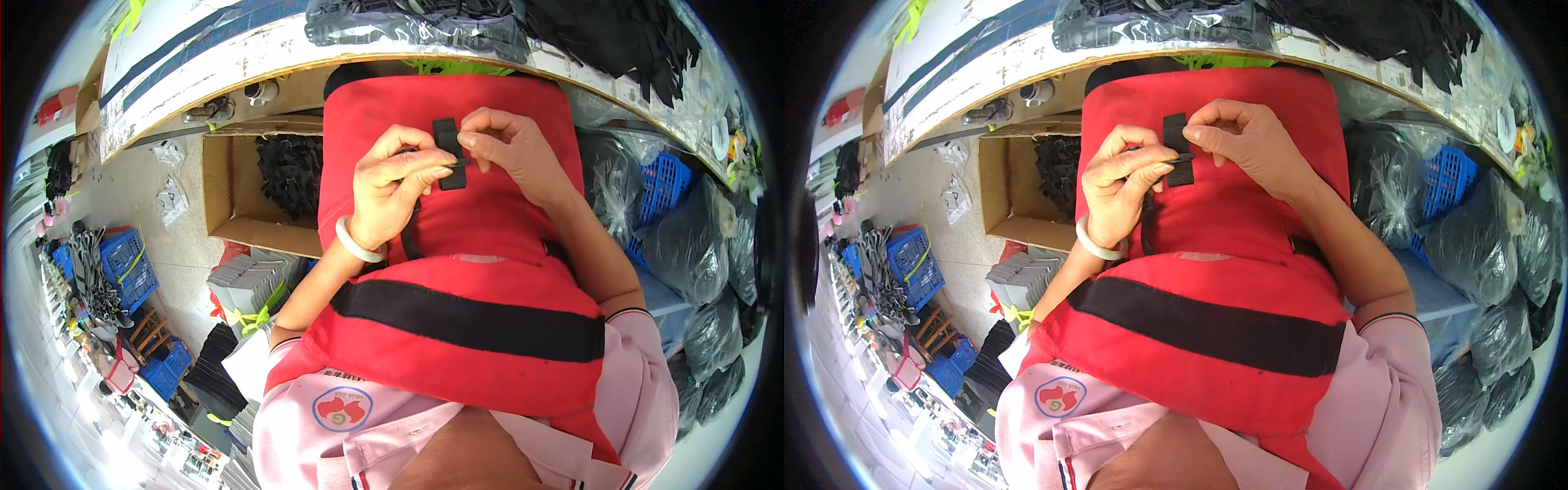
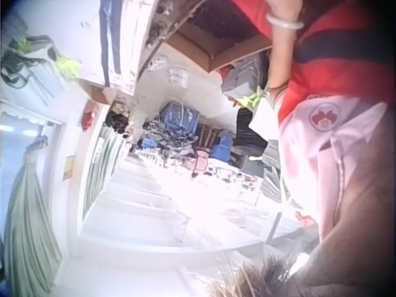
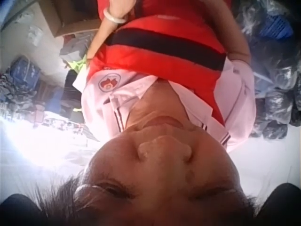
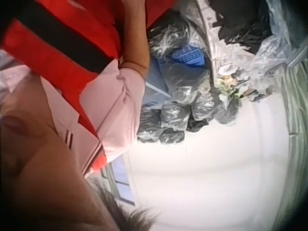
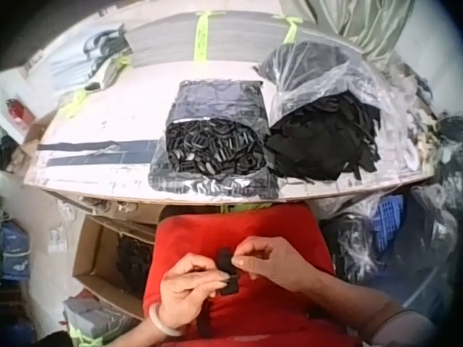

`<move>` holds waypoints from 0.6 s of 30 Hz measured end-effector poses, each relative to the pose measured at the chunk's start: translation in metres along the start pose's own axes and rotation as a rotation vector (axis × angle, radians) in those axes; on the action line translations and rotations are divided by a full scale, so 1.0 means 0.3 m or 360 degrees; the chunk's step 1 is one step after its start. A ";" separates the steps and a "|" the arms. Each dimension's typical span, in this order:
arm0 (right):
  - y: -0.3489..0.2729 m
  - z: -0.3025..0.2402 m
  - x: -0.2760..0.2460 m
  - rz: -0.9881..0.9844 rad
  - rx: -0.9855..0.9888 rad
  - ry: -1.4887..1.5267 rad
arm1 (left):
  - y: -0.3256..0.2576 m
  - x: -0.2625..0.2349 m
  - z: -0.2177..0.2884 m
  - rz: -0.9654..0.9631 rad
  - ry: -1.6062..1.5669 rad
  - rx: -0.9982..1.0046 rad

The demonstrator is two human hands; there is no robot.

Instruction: Assembling plastic buckles onto nylon straps at a workbench in a factory setting.

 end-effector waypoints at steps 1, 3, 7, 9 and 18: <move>0.004 0.007 0.002 0.0040 -0.0098 0.0037 | -0.003 0.000 0.002 -0.0021 0.0008 0.0023; 0.009 0.002 0.003 0.0079 -0.0198 0.0071 | -0.002 0.002 0.009 -0.0073 0.0033 0.0047; 0.021 0.003 0.002 0.0015 -0.0081 0.0318 | -0.011 0.003 0.009 -0.0083 0.0051 0.0054; 0.026 0.018 -0.006 0.0023 -0.0070 0.0307 | -0.012 0.010 0.009 -0.0075 0.0064 0.0072; 0.027 0.022 0.007 0.0168 -0.0167 0.0228 | -0.032 0.009 -0.004 -0.0087 0.0140 0.0122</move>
Point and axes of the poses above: each hand's wrist, its own y-axis towards the middle knuckle, its own x-axis out of the palm, z = x × y, the point moved 2 cm from there along y, towards the middle knuckle, and after that the axes turned 13 degrees about -z, right-handed, at the moved point
